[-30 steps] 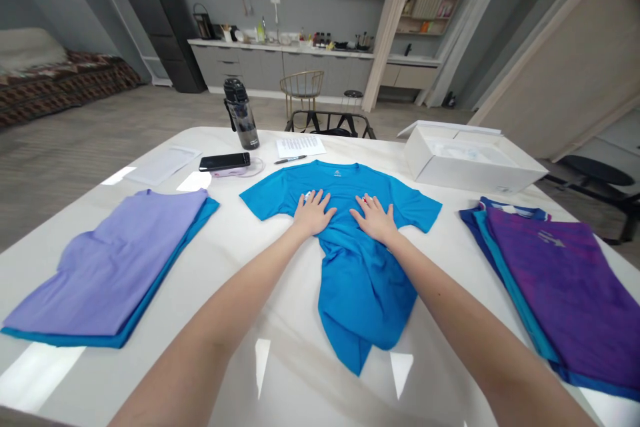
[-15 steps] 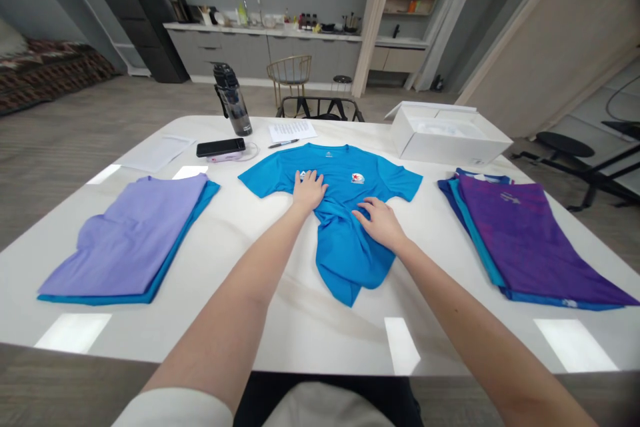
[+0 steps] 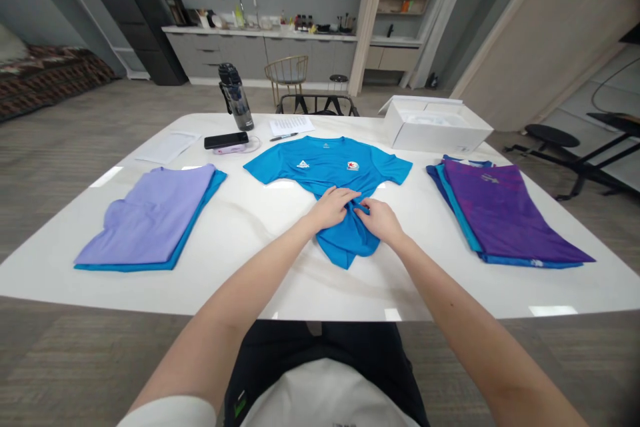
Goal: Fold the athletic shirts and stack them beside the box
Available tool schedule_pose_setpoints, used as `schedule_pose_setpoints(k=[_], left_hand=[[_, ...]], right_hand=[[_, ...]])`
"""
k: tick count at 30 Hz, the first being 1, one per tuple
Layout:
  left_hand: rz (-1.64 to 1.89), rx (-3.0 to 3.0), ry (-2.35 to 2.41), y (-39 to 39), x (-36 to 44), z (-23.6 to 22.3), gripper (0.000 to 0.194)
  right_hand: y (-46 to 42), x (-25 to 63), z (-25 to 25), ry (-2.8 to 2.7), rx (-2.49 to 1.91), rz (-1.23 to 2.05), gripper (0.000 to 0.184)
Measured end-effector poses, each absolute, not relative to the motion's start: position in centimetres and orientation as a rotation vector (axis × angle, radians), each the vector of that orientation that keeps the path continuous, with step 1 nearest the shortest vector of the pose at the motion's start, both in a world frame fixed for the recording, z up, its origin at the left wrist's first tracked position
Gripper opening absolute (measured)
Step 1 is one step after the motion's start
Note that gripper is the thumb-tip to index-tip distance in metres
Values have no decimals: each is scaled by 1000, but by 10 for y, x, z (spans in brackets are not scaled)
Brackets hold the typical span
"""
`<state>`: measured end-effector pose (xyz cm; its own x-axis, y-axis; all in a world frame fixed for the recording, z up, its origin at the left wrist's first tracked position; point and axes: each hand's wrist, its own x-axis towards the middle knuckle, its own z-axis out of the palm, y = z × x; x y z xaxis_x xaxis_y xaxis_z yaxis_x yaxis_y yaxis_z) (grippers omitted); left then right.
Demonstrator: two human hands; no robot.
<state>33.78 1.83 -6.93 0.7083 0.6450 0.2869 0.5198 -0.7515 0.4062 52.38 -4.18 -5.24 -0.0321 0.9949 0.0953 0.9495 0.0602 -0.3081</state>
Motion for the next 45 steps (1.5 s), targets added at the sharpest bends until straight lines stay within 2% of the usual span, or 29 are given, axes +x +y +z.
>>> schedule_pose_setpoints(k=[3,6,10,19,23,27,30,34,39,45], left_hand=[[631,2555,921,-5,331,-67,57],[635,2519,936,-22,318,-65,40],[601,2542,925,-44,293,-61,28],[629,2502,1156,-92,235,-46,28],[343,2602,1327,-104,207,-37,28],[-72,2413,1840,-118,183,-28,35],[-125,2334,2062,-133,183,-24,37],[183,2581,1756,-152,209,-31,32],[87,2713,1491,-160,226,-49,27],[38,2728,1410,-154,192,-51,22]], right_hand=[[-56,509,-39,-2055,-1860,308,24],[-70,495,-32,-2003,-1647,534,19],[-86,489,-35,-1865,-1396,846,28],[-113,507,-64,-1887,-1570,532,27],[-133,504,-69,-2020,-1550,524,25],[-154,498,-69,-2142,-1422,588,25],[-164,493,-68,-2210,-1401,499,28],[-167,484,-69,-2264,-1418,292,28],[-165,488,-75,-2280,-1527,278,22],[-175,542,-72,-2251,-1717,243,22]])
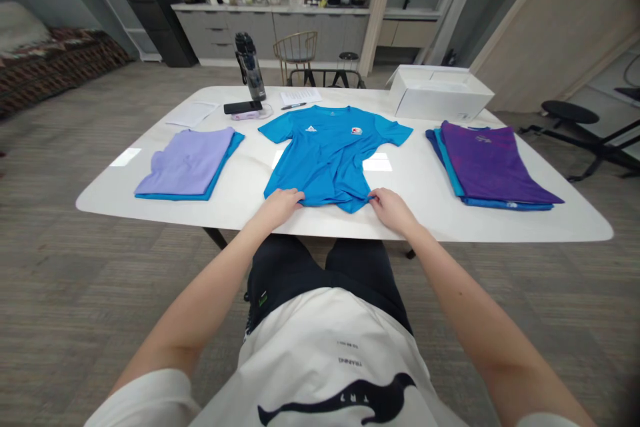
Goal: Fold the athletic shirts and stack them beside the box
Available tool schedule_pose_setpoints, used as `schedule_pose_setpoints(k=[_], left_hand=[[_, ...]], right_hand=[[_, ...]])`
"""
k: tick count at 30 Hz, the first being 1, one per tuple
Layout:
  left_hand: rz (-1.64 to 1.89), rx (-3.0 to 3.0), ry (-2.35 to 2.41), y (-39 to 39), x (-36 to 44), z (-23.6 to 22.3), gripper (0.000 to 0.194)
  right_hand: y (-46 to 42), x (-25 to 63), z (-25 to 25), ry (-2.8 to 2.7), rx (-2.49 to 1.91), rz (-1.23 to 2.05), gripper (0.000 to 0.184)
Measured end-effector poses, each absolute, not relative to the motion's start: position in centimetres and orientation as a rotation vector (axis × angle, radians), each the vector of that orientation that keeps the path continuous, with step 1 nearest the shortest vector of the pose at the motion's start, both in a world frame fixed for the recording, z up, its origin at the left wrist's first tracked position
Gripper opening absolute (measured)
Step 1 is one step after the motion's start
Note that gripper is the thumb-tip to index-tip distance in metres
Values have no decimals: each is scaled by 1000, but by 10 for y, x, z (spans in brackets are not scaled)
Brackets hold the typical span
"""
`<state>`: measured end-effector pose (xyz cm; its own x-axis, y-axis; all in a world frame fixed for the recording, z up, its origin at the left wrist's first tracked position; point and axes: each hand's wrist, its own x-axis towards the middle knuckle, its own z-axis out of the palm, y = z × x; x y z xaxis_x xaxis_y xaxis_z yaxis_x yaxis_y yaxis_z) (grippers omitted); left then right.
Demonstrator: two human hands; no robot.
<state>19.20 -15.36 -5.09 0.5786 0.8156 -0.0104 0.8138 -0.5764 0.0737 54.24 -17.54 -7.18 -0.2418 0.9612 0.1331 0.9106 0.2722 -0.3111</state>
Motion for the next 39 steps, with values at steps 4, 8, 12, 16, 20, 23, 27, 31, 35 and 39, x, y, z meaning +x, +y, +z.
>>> schedule_pose_setpoints(k=[4,8,12,16,20,23,27,31,35,39], left_hand=[[-10,2700,1423,-162,165,-43,23],[-46,2630,1501,-178,154,-30,27],[-12,2585,1546,-190,165,-25,42],[-46,2652,1644,-198,180,-35,36],[-118,2690,1706,-209,176,-47,34],[-165,2624,1751,-220,167,-47,37],[-140,2541,1727,-221,167,-40,40],[139,2689,1478,-194,184,-43,38],[335,2797,1337,-154,198,-60,46],[225,2718,1400,-138,202,-79,64]], right_hand=[[-197,593,-62,-2271,-1954,188,24],[-223,615,-48,-2184,-2291,-9,30],[-233,595,-38,-2177,-2044,-153,32],[-229,573,-47,-2319,-1635,93,30],[-234,579,-58,-2348,-1734,63,32],[-248,593,-54,-2384,-1926,42,31],[-260,599,-38,-2421,-2216,133,37],[-242,582,-37,-2387,-2035,45,38],[-206,563,-55,-2305,-1715,-4,46],[-189,559,-75,-2328,-1878,85,59]])
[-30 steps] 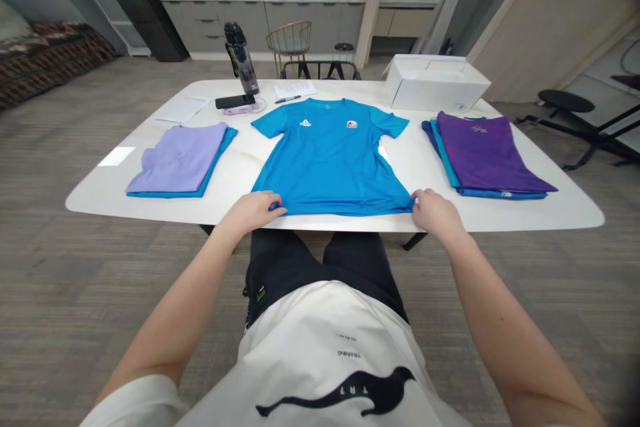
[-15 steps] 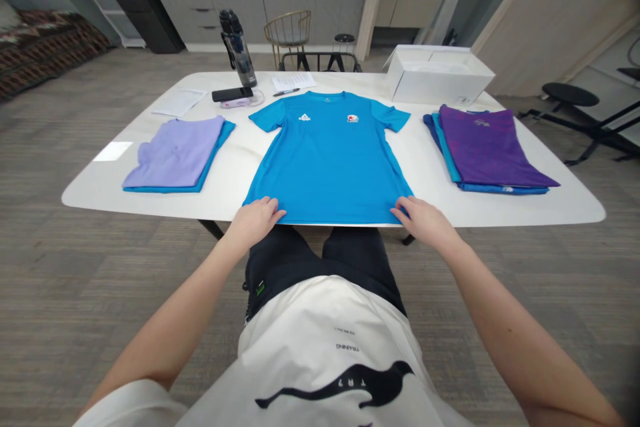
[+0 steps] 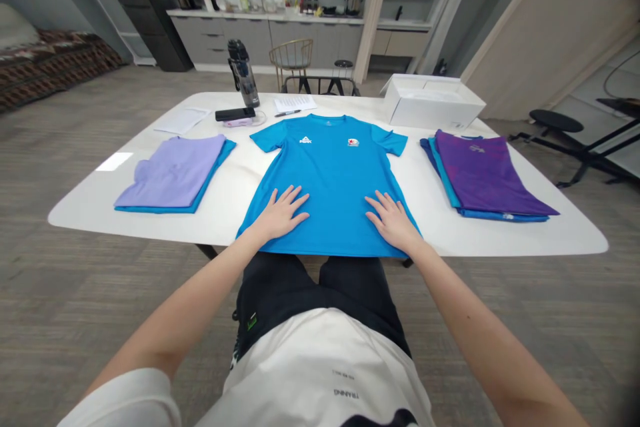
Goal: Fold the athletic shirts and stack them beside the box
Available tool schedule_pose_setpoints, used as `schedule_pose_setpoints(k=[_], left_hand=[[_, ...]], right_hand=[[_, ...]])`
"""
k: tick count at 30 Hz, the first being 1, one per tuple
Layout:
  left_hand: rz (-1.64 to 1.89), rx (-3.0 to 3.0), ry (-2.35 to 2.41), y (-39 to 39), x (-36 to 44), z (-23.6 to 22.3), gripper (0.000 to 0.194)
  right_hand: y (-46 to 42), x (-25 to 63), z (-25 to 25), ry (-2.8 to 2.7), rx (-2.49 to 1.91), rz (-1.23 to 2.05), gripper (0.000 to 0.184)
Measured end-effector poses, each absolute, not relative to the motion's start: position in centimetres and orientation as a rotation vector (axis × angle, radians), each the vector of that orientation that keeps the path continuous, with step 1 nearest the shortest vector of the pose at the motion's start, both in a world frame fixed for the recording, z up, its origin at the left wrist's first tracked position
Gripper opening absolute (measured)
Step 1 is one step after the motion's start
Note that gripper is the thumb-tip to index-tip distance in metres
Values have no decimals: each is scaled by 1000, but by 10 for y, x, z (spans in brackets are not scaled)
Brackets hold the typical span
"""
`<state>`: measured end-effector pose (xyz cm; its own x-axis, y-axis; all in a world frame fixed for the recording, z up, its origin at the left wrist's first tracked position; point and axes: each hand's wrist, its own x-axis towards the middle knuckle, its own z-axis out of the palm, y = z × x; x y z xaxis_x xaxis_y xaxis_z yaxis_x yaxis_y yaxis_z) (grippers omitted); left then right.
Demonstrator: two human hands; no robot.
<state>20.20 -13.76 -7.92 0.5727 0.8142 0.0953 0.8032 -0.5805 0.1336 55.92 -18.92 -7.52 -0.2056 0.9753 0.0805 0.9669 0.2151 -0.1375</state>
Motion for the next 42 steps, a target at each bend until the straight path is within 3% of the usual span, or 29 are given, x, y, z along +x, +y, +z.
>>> schedule_pose_setpoints(k=[10,17,29,42], left_hand=[[184,2537,1546,-153,221,-75,65],[120,2597,1440,-51,238,-68,66],[233,2440,1727,69,266,-84,65],[315,1865,2194,177,223,-75,81]], right_hand=[[-181,565,-79,-2199,-2264,-64,72],[-95,533,-73,-2483,-1826,194,68],[39,521,-83,-2162,-2119,227,69],[145,608,-73,-1687,-2324,320,77]])
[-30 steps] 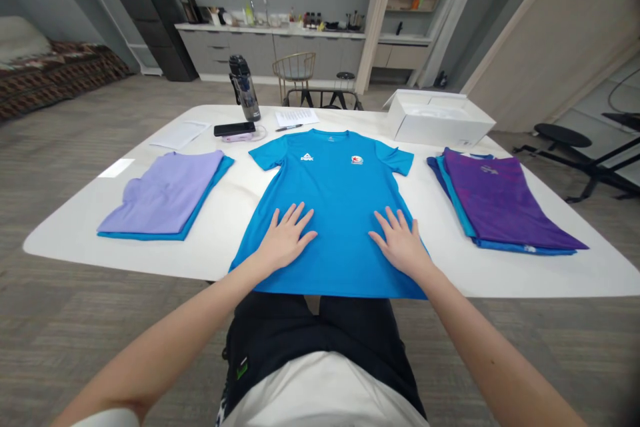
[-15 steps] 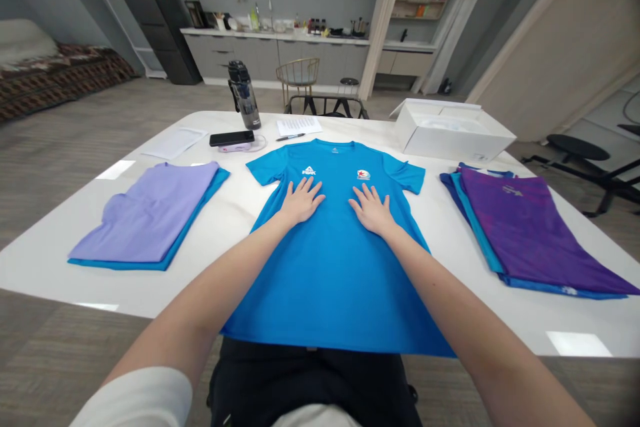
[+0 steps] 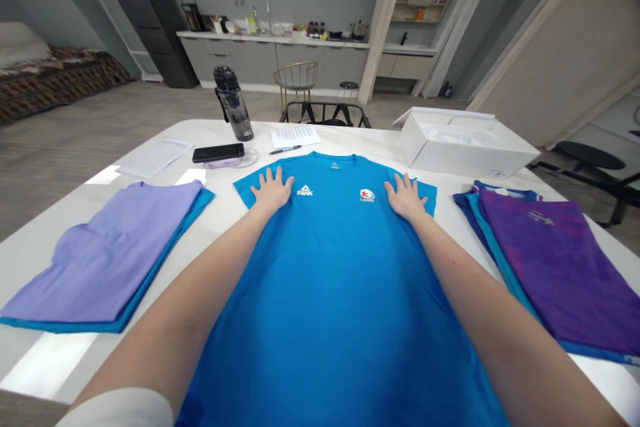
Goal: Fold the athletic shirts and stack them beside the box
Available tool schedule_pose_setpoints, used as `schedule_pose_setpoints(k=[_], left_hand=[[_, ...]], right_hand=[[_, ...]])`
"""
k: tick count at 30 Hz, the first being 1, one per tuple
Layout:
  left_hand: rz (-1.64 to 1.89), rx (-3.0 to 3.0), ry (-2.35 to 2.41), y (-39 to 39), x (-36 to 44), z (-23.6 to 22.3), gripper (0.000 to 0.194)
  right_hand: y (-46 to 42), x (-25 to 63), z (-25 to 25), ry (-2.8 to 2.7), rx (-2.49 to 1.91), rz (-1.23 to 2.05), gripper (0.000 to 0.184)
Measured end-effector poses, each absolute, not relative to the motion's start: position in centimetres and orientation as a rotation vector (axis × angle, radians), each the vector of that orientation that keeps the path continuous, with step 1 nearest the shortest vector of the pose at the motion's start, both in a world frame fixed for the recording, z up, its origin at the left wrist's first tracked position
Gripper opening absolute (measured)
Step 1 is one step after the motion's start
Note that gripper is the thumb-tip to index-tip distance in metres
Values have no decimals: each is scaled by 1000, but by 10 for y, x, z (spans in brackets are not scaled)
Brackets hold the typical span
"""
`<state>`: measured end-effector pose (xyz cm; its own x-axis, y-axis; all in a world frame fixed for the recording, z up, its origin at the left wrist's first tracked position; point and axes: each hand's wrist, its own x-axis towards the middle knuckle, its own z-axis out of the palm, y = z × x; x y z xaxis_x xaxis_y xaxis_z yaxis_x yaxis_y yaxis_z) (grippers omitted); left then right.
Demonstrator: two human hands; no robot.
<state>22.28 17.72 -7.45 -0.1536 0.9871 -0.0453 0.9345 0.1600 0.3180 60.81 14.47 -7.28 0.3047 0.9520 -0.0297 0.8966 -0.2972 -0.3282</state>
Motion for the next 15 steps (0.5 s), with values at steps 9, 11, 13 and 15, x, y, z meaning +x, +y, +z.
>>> schedule_pose_setpoints(k=[9,11,13,15], left_hand=[[191,1680,2428,185,198,-89,90],[138,1660,2440,189,198,-87,90],[97,1780,2375,196,202,-83,84],[112,2024,2238,204,208,-79,74]], right_hand=[[156,646,-84,-1371,-2563,370,88],[161,645,-82,-1324,-2610,367,90],[167,639,-79,-1380,-2641,292,90],[176,629,-75,-1604,-2561,139,84]])
